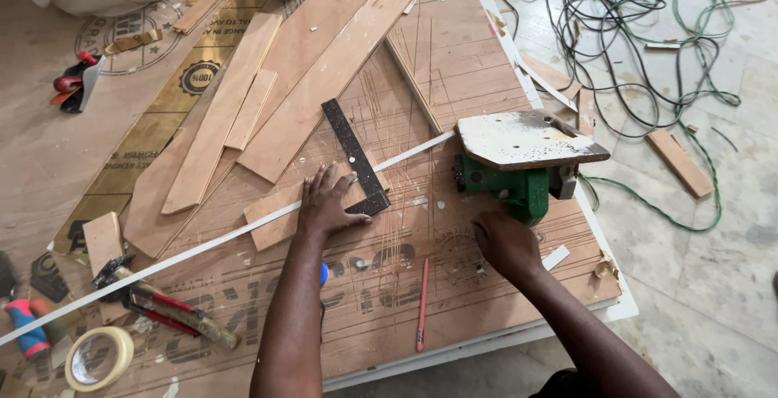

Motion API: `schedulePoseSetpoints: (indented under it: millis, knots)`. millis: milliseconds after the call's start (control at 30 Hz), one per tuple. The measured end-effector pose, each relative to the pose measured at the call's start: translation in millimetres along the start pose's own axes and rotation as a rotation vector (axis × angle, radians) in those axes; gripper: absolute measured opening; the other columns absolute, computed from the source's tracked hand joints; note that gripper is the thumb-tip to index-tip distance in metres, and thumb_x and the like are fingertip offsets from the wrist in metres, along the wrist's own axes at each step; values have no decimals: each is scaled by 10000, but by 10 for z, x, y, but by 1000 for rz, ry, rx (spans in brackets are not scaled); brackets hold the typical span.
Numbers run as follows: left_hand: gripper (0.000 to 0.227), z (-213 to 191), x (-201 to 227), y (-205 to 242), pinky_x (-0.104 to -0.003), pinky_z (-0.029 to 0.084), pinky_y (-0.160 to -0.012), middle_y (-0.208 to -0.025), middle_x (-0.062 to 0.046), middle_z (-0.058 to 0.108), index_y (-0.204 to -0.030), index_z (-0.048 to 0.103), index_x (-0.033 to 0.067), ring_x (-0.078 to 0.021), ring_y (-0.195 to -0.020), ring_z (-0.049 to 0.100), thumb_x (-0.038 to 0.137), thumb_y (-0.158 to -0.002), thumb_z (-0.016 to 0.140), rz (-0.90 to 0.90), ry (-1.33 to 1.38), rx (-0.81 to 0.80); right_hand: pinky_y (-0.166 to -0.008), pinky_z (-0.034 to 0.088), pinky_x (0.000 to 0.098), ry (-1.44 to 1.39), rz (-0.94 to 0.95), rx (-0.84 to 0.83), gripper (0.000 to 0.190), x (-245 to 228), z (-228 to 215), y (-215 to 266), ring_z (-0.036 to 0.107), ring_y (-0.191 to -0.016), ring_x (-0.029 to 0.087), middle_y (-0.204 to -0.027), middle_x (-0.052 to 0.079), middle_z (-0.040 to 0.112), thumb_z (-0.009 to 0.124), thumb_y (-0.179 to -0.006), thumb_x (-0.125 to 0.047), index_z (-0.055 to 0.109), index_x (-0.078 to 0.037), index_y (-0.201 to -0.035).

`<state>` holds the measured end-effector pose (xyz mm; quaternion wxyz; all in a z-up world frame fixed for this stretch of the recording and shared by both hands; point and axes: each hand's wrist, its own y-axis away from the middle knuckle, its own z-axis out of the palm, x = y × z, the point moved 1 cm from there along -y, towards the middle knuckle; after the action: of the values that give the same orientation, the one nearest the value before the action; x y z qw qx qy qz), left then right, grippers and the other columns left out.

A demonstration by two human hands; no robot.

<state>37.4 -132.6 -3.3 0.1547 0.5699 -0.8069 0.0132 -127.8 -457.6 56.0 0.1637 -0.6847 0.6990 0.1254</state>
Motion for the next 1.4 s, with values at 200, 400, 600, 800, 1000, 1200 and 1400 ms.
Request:
schedulePoseSetpoints:
  millis: [200,400,600,800,1000,1200,1400]
  knots:
    - [1179,20,83,59,-568,144,-1228,-1632,-201,234,-1510,434,210,-377,-1521,182,835,-587,815,11,-47,69,-712,565,516,165,214,-238,206,204,125,-11,715,-814,339,-931,122,740,555,-1012,-302,686,-143,-1002]
    - [759,224,518,342,-543,250,-1211,-1567,-157,415,-1431,516,172,-330,-1483,319,510,-805,779,293,-159,210,-737,589,485,393,-270,-377,224,264,1094,161,701,-898,370,-1013,230,707,570,-933,-102,657,30,-1092]
    - [304,423,1204,884,-438,577,-663,-950,-123,636,-1151,658,108,-267,-856,656,326,-938,657,677,50,12,-803,565,478,52,-304,-410,198,546,775,365,670,-1007,382,-1098,177,688,604,-897,-112,705,-66,-1062]
    - [194,506,1222,760,-390,602,-633,-978,-106,636,-1105,669,129,-243,-864,654,261,-1026,551,530,8,-140,-787,578,376,290,68,-214,265,1357,61,724,639,-1062,292,-1204,85,669,605,-904,-97,669,-107,-1161]
    - [201,324,1145,486,-416,590,-801,-1047,-102,708,-1071,724,137,-221,-916,684,271,-1008,587,259,193,34,-884,533,421,375,132,-121,90,1534,-59,896,603,-1092,261,-1041,40,641,681,-922,-147,655,-137,-1008]
    - [355,282,2191,840,-368,600,-867,-1066,-77,756,-1132,735,110,-191,-930,732,409,-978,623,161,736,-305,-844,528,443,256,204,-21,259,1709,73,890,601,-1057,300,-1041,77,626,724,-779,-109,649,-120,-1026]
    - [372,-13,2521,906,-319,616,-789,-966,-103,762,-1085,703,30,-182,-866,739,383,-1005,615,-89,1217,-310,-757,528,417,-150,380,-135,199,1490,-222,820,635,-885,240,-916,71,679,768,-929,-231,655,-72,-970]
